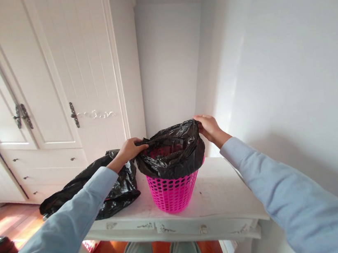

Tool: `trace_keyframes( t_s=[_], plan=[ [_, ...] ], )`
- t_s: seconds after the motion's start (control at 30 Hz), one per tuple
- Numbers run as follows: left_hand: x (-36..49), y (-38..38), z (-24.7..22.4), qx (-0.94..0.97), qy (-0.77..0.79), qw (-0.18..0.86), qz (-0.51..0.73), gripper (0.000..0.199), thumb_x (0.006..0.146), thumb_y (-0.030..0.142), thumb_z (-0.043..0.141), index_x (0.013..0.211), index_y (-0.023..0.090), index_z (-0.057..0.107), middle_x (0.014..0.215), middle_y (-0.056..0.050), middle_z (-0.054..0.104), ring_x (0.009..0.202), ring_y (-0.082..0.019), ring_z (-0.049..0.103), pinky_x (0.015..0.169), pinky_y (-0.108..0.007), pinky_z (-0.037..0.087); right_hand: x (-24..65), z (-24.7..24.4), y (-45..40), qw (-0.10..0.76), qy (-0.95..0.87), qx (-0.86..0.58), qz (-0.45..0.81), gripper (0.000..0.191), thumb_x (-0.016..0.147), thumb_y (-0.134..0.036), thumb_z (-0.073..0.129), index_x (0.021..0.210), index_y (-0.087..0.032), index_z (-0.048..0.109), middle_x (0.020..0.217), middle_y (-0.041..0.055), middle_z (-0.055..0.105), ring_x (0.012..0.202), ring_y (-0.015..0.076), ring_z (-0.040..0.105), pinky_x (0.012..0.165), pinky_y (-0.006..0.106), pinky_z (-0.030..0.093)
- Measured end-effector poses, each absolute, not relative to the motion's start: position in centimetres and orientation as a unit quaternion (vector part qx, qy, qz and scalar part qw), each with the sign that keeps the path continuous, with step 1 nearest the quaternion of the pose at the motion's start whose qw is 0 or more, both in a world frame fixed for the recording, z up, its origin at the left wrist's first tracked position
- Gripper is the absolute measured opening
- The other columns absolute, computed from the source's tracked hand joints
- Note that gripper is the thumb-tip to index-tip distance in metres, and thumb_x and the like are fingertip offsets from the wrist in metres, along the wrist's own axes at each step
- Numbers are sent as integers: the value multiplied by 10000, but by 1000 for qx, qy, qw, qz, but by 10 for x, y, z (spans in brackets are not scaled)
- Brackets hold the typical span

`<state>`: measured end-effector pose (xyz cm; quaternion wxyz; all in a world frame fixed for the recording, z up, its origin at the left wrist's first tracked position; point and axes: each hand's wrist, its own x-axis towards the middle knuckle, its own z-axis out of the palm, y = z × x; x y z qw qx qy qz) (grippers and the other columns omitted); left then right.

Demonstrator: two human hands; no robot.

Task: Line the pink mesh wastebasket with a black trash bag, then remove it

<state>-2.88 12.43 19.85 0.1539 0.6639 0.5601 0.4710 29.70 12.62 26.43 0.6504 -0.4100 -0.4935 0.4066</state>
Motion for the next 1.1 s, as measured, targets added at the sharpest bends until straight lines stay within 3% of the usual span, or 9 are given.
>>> trace_keyframes(
  t_s=[0.13, 0.3, 0.5, 0.73, 0.83, 1.1],
  plan=[
    [-35, 130, 202, 656, 576, 129, 470, 90, 584, 261, 724, 598, 202, 658, 612, -26, 619, 702, -217, 595, 679, -323, 424, 298, 260, 121, 633, -510, -419, 404, 167, 696, -125, 767, 833, -146, 674, 712, 17, 655, 609, 109, 586, 541, 213, 492],
    [-46, 141, 214, 639, 554, 176, 503, 198, 550, 287, 748, 466, 190, 598, 450, 13, 485, 540, -145, 477, 537, -270, 331, 309, 262, 125, 635, -481, -475, 374, 251, 627, -68, 756, 823, -157, 627, 641, -13, 606, 562, 110, 560, 482, 214, 461],
    [-43, 143, 232, 560, 487, 233, 628, 323, 653, 470, 714, 677, 150, 679, 627, -28, 602, 581, -139, 512, 533, -258, 363, 312, 273, 131, 674, -469, -485, 301, 325, 611, -102, 779, 884, -169, 618, 725, -6, 635, 645, 123, 591, 532, 223, 484],
    [-29, 130, 239, 483, 430, 210, 733, 348, 721, 472, 659, 581, 174, 543, 567, 31, 411, 565, -98, 367, 513, -248, 257, 301, 272, 120, 677, -506, -444, 298, 306, 643, -165, 785, 925, -155, 668, 762, 10, 651, 678, 124, 595, 549, 220, 461],
    [-31, 127, 241, 448, 411, 213, 765, 337, 734, 463, 655, 604, 184, 519, 581, 40, 395, 565, -95, 363, 513, -245, 268, 303, 272, 112, 684, -521, -403, 314, 307, 629, -165, 793, 912, -154, 676, 762, 13, 661, 695, 129, 603, 577, 228, 477],
    [-50, 131, 258, 354, 373, 302, 803, 248, 750, 418, 600, 730, 204, 475, 611, 42, 441, 549, -103, 452, 515, -240, 374, 327, 291, 101, 744, -400, -400, 357, 137, 693, -99, 702, 768, -182, 621, 633, -23, 566, 555, 101, 500, 478, 212, 452]
  ],
)
